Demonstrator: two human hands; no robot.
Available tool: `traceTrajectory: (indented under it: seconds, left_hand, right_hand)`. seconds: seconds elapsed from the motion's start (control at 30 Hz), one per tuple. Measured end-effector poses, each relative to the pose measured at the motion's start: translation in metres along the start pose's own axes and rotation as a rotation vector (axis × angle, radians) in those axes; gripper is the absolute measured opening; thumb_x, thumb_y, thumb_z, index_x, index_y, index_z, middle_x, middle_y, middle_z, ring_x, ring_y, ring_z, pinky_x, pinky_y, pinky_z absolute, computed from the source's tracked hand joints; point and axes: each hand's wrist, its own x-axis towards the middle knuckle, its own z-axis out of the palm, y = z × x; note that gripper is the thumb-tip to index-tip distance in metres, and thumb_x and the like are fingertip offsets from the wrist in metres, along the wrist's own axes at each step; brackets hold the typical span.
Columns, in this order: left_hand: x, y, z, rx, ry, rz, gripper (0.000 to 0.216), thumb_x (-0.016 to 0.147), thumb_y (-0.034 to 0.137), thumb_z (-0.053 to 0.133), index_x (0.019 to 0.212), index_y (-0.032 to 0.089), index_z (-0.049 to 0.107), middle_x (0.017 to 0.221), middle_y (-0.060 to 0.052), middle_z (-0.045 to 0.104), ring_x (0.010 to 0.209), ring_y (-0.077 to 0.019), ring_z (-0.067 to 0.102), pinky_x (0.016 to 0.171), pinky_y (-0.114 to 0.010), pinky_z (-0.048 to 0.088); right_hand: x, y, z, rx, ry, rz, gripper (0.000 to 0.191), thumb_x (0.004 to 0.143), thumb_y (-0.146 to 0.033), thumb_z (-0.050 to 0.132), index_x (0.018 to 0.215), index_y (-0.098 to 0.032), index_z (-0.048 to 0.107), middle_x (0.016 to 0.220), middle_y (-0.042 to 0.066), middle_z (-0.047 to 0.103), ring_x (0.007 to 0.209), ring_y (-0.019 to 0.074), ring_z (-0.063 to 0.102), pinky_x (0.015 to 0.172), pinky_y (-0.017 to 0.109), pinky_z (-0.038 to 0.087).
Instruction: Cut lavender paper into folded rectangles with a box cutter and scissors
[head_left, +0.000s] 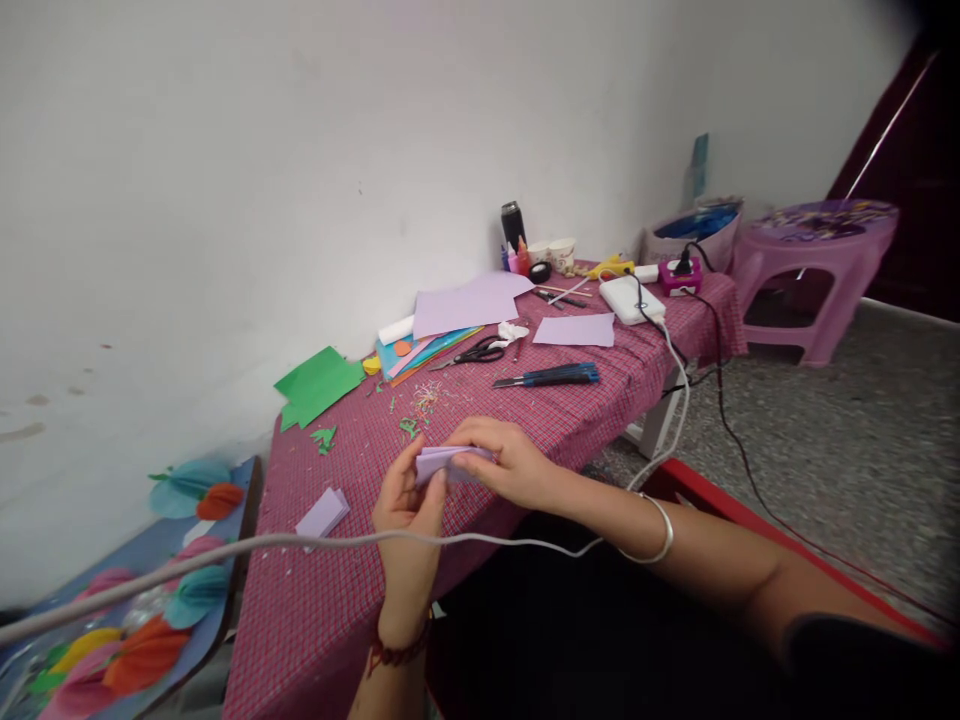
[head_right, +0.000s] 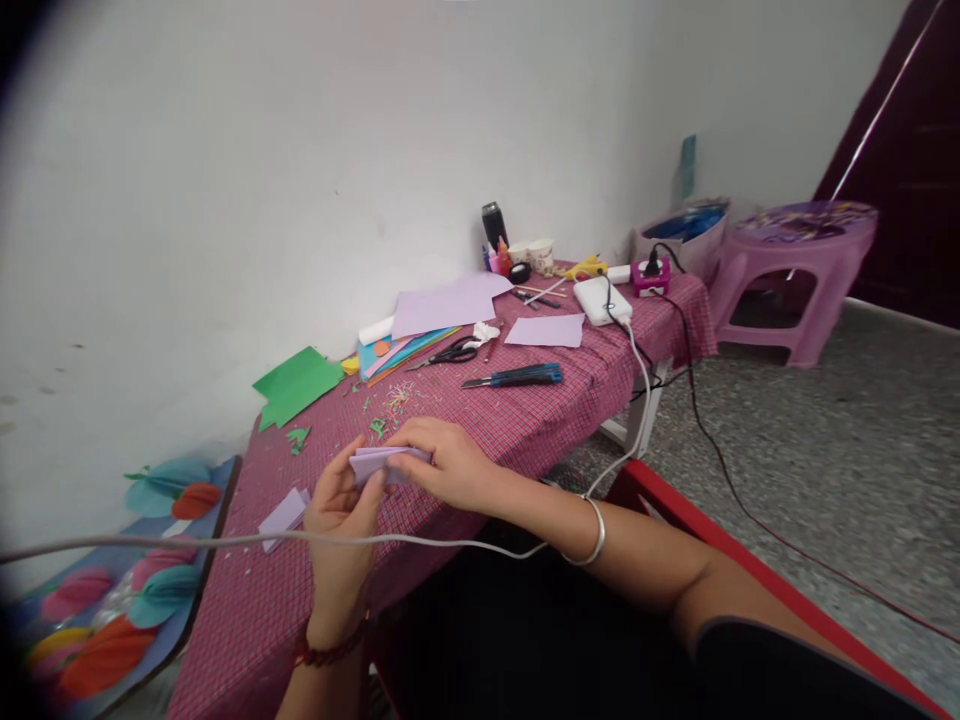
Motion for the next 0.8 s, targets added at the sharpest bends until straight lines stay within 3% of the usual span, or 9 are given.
traceTrajectory:
  seconds: [0.1, 0.23, 0.37, 0.47, 0.57, 0.67, 0.8]
  left_hand:
    - [0.002, -0.001, 0.000, 0.127, -0.001, 0.073, 0.041, 0.081, 0.029, 0.066, 0.120, 0.020, 0.059, 0.102, -0.007, 0.067, 0.084, -0.0146, 0.066, 0.074, -0.028, 0.056]
    - [0.007, 0.003, -0.006, 0.432, 0.026, 0.322, 0.031, 0.077, 0.026, 0.069, 0.108, 0.022, 0.066, 0.102, -0.005, 0.059, 0.087, -0.0154, 0.059, 0.075, -0.030, 0.051]
    - [0.007, 0.007, -0.010, 0.262, -0.069, 0.344, 0.003, 0.084, 0.020, 0.062, 0.085, 0.021, 0.064, 0.085, -0.001, 0.059, 0.084, -0.0138, 0.057, 0.076, -0.028, 0.047]
    - [0.006, 0.007, -0.010, 0.112, -0.052, 0.366, 0.007, 0.085, 0.015, 0.060, 0.084, 0.021, 0.063, 0.083, 0.000, 0.060, 0.080, -0.0125, 0.057, 0.073, -0.026, 0.047]
    - [0.005, 0.007, -0.011, 0.099, -0.036, 0.462, 0.010, 0.084, 0.012, 0.060, 0.085, 0.022, 0.063, 0.086, -0.001, 0.061, 0.084, -0.0135, 0.058, 0.075, -0.028, 0.047]
    - [0.004, 0.008, -0.012, 0.135, -0.033, 0.524, 0.011, 0.084, 0.012, 0.060, 0.085, 0.022, 0.063, 0.086, -0.001, 0.062, 0.084, -0.0140, 0.059, 0.076, -0.030, 0.048]
    - [0.003, 0.006, -0.012, 0.159, -0.031, 0.502, 0.008, 0.084, 0.015, 0.061, 0.084, 0.022, 0.064, 0.087, -0.002, 0.062, 0.084, -0.0147, 0.059, 0.076, -0.031, 0.048]
  right_hand:
    - [-0.001, 0.001, 0.000, -0.034, 0.000, -0.023, 0.016, 0.091, -0.025, 0.053, 0.093, -0.016, 0.066, 0.084, 0.005, 0.065, 0.079, 0.0148, 0.058, 0.074, 0.029, 0.045]
    - [0.000, -0.001, -0.002, -0.118, -0.025, -0.036, 0.014, 0.090, -0.023, 0.055, 0.085, -0.015, 0.066, 0.079, 0.004, 0.063, 0.076, 0.0146, 0.057, 0.072, 0.028, 0.043]
    - [-0.001, -0.005, -0.006, 0.012, -0.097, 0.145, 0.011, 0.086, -0.023, 0.060, 0.078, -0.016, 0.063, 0.073, 0.001, 0.060, 0.069, 0.0125, 0.054, 0.066, 0.026, 0.041]
    - [-0.002, -0.004, -0.008, 0.245, -0.071, 0.303, 0.015, 0.079, -0.028, 0.068, 0.087, -0.017, 0.062, 0.078, 0.000, 0.061, 0.069, 0.0115, 0.054, 0.064, 0.024, 0.042]
    - [-0.003, 0.000, -0.010, 0.398, -0.047, 0.324, 0.029, 0.074, -0.032, 0.073, 0.095, -0.017, 0.061, 0.082, 0.000, 0.061, 0.071, 0.0115, 0.054, 0.067, 0.026, 0.043]
    - [-0.003, -0.001, -0.011, 0.462, -0.051, 0.312, 0.026, 0.076, -0.036, 0.072, 0.090, -0.016, 0.063, 0.078, 0.000, 0.061, 0.070, 0.0114, 0.054, 0.067, 0.026, 0.043]
    - [-0.002, -0.006, -0.011, 0.450, -0.008, 0.283, 0.024, 0.080, -0.040, 0.068, 0.081, -0.016, 0.065, 0.076, 0.001, 0.060, 0.071, 0.0120, 0.054, 0.068, 0.027, 0.043]
